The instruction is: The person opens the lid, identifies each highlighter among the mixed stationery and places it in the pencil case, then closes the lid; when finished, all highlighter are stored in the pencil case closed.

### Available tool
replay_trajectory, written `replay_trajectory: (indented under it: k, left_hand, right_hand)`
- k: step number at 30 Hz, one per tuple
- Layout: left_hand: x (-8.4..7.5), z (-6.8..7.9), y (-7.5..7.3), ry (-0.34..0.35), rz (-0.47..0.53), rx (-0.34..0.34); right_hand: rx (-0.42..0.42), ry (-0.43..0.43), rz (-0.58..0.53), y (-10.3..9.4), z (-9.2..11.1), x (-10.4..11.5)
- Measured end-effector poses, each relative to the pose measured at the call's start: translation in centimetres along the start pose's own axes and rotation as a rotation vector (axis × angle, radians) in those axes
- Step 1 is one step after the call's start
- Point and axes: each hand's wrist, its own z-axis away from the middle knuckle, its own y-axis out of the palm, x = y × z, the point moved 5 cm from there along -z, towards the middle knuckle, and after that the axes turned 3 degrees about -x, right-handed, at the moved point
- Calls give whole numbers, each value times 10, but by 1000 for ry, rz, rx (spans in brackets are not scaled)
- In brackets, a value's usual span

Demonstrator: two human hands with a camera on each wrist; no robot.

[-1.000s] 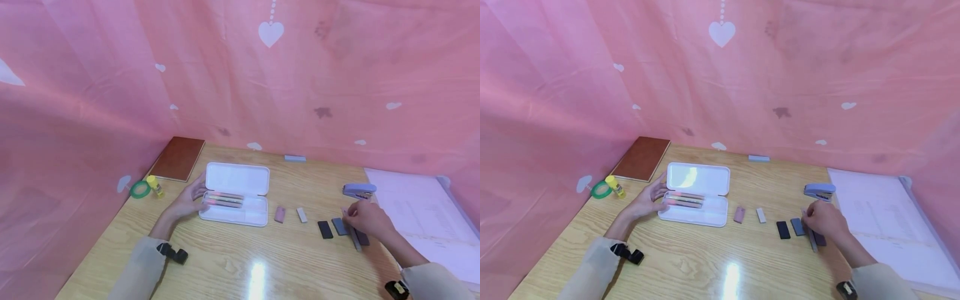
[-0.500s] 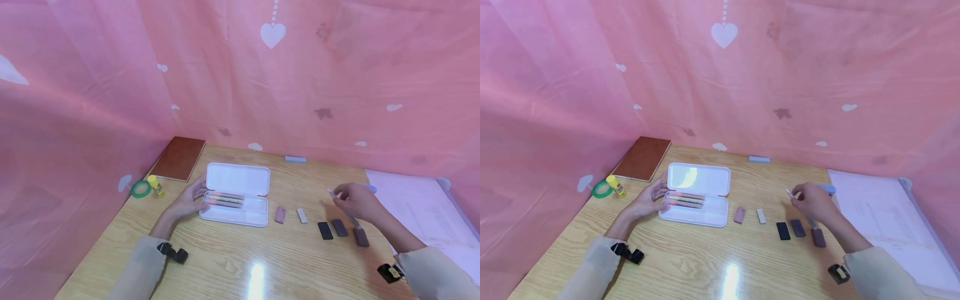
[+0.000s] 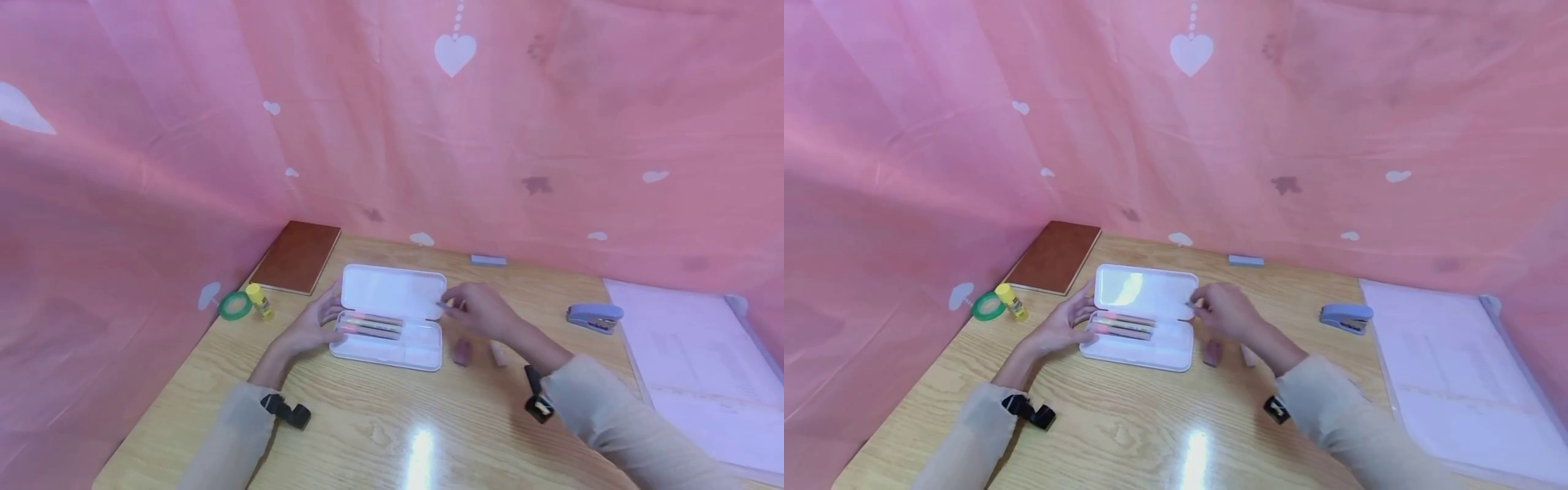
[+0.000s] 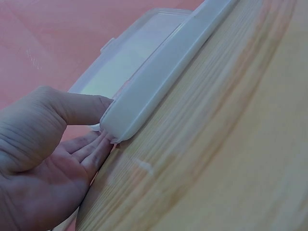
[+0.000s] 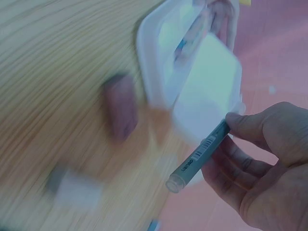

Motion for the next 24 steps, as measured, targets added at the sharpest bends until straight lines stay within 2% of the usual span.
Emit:
replay_trajectory:
  k: [5,11,15,18,24]
  left_hand:
    - [0,0,0,-2,3,9]
    - [-1,-1,-1,-8,-3,2]
    - [3,-3,-1,-10,1,0]
    - [13,-6,-1,-13,10,5]
    - [29,-11,-3,-25,8,-9]
  right_hand:
    - [41,-42,-12,24,-28,27]
    - [59,-57,-57,47,-46,39]
    - [88,-7,-93,62,-49,36]
    - [119,37,-75,72,-46,32]
    - [107,17,2,78,-40,30]
